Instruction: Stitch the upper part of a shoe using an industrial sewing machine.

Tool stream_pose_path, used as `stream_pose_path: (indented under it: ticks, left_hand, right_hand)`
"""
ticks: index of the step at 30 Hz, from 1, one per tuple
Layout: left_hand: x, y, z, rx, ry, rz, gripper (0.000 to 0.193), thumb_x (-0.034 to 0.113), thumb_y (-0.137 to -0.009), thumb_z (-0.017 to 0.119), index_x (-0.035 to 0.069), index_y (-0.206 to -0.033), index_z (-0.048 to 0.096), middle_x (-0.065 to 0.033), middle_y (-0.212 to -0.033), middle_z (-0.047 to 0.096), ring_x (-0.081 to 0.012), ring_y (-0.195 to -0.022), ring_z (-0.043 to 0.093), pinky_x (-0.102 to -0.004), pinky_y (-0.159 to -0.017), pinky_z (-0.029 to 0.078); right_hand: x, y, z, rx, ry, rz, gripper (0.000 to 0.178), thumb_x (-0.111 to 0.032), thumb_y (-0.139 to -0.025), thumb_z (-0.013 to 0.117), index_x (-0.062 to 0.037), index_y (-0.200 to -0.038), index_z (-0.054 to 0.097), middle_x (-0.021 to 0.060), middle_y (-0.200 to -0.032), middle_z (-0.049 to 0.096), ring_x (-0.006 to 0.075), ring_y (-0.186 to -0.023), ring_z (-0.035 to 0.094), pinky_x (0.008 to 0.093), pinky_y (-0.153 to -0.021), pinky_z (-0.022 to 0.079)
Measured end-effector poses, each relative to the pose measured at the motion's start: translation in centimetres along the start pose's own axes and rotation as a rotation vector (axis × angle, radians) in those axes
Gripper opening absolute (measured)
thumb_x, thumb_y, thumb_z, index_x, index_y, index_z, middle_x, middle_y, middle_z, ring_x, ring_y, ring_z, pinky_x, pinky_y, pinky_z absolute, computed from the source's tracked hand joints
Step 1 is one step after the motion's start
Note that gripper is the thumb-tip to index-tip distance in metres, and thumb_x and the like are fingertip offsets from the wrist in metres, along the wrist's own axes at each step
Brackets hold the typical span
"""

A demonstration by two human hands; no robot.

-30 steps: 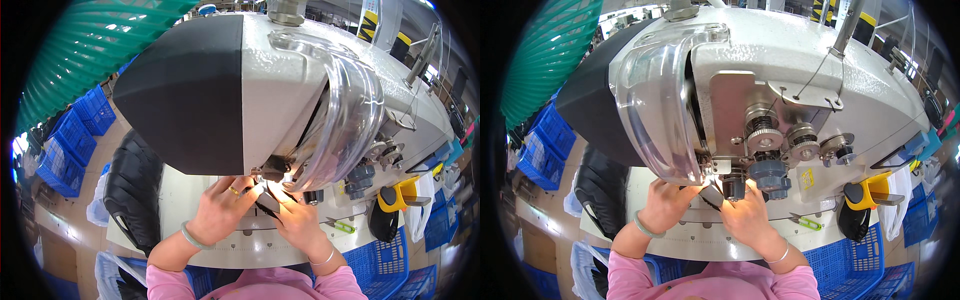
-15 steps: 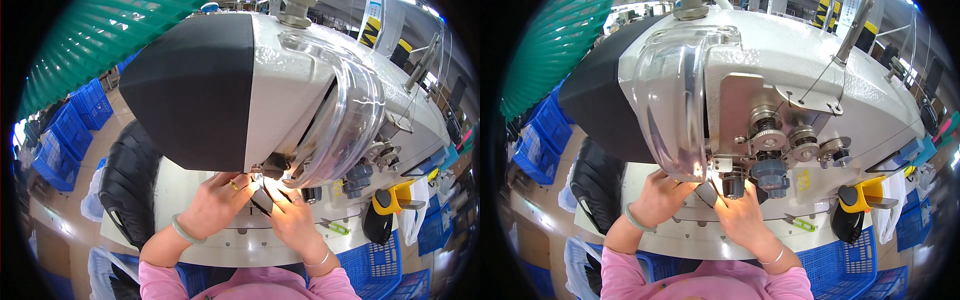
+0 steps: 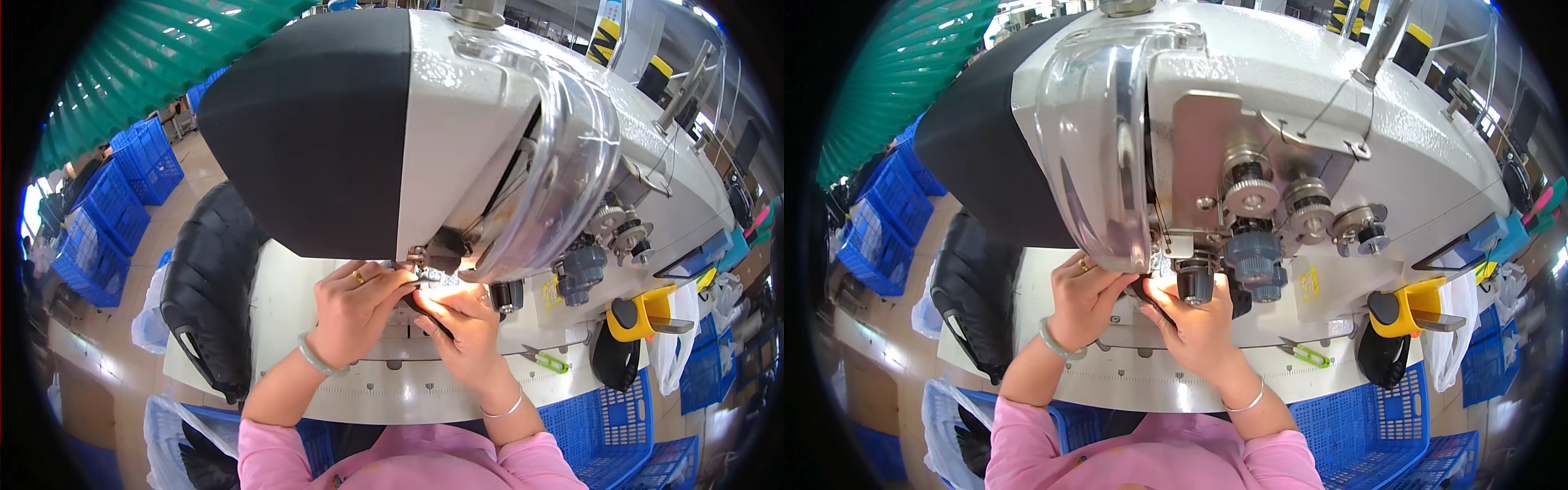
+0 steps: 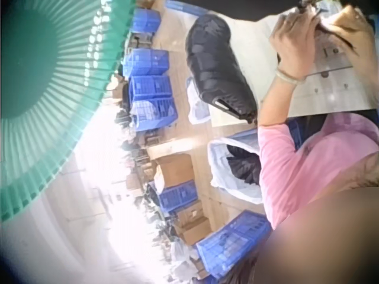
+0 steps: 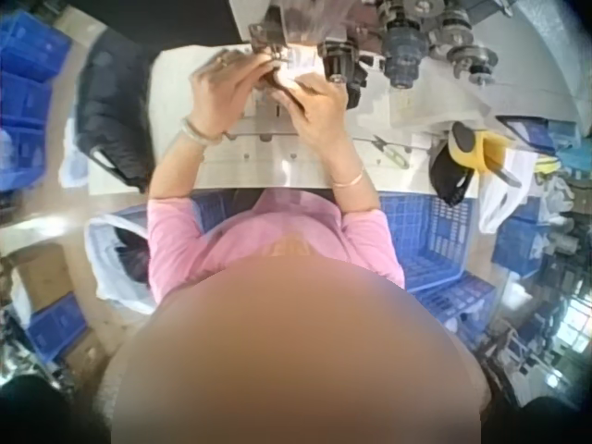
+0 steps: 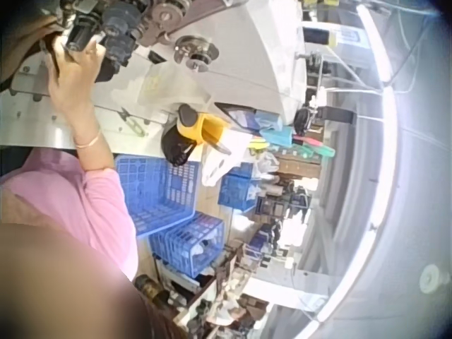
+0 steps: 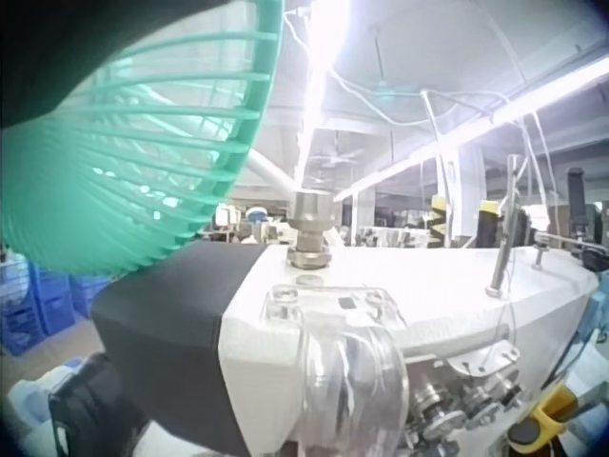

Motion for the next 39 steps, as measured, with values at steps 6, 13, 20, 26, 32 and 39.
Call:
stream_pose_path:
  ticks: [6,13,20,26,32,39]
  left_hand:
    - [1.1,0.2,0.5,0.022,-0.2,0.196,0.021,0.005,-0.065,0.069,0.006,-0.086,0.067,-0.002,-0.082,0.061,-0.0193,-0.073,0.059,-0.0332,-0.063,0.048]
    - [1.2,1.1,-0.3,-0.11,-0.229,0.251,0.03,0.008,-0.064,0.069,0.006,-0.093,0.071,-0.004,-0.093,0.064,-0.0222,-0.091,0.063,-0.0391,-0.078,0.057]
    - [1.9,0.6,-0.4,-0.112,-0.212,0.235,0.028,0.007,-0.065,0.068,0.004,-0.093,0.071,-0.0051,-0.094,0.063,-0.0234,-0.091,0.064,-0.0373,-0.075,0.058]
    - [2.1,0.1,-0.5,-0.11,-0.214,0.248,0.03,0.007,-0.065,0.067,0.003,-0.094,0.069,-0.0064,-0.094,0.063,-0.0237,-0.09,0.064,-0.035,-0.074,0.057]
    - [2.1,-0.1,-0.5,-0.131,-0.224,0.244,0.03,0.007,-0.067,0.065,0.003,-0.097,0.068,-0.0064,-0.093,0.062,-0.0239,-0.087,0.064,-0.0343,-0.073,0.057]
    - [1.6,0.0,-0.6,-0.075,-0.203,0.212,0.027,0.007,-0.065,0.067,0.005,-0.092,0.069,-0.0045,-0.089,0.065,-0.0221,-0.077,0.064,-0.0328,-0.067,0.055]
  right_hand:
    - [0.2,-0.2,-0.5,-0.104,-0.046,-0.032,0.03,-0.013,-0.072,0.078,-0.0085,-0.101,0.073,0.0034,-0.095,0.067,0.0234,-0.085,0.059,0.038,-0.076,0.044]
    - [0.7,1.0,-0.7,-0.291,0.161,-0.007,0.023,-0.02,-0.077,0.075,-0.0132,-0.097,0.069,0.0075,-0.081,0.067,0.0391,-0.097,0.058,0.0461,-0.087,0.041]
    - [1.0,1.4,-0.7,-0.267,0.185,-0.027,0.022,-0.019,-0.076,0.075,-0.0152,-0.097,0.07,0.0086,-0.075,0.066,0.0444,-0.099,0.057,0.0464,-0.089,0.041]
    - [1.1,1.2,-0.8,-0.252,0.179,-0.045,0.028,-0.016,-0.07,0.077,-0.015,-0.097,0.07,0.0078,-0.071,0.064,0.0435,-0.096,0.056,0.0461,-0.088,0.041]
    - [1.1,1.3,-0.5,-0.226,0.197,-0.057,0.026,-0.014,-0.069,0.077,-0.015,-0.095,0.07,0.0068,-0.069,0.063,0.0392,-0.092,0.055,0.046,-0.085,0.041]
    - [0.6,0.4,-0.7,-0.185,0.107,-0.024,0.025,-0.017,-0.074,0.076,-0.0111,-0.098,0.07,0.0089,-0.085,0.064,0.0351,-0.085,0.055,0.0445,-0.085,0.041]
Point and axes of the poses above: each hand's wrist, its own y-axis away from the middle knuckle, its own z-axis out of the palm, x = y × z, the point moved 5 cm from there along -y, towards the middle knuckle
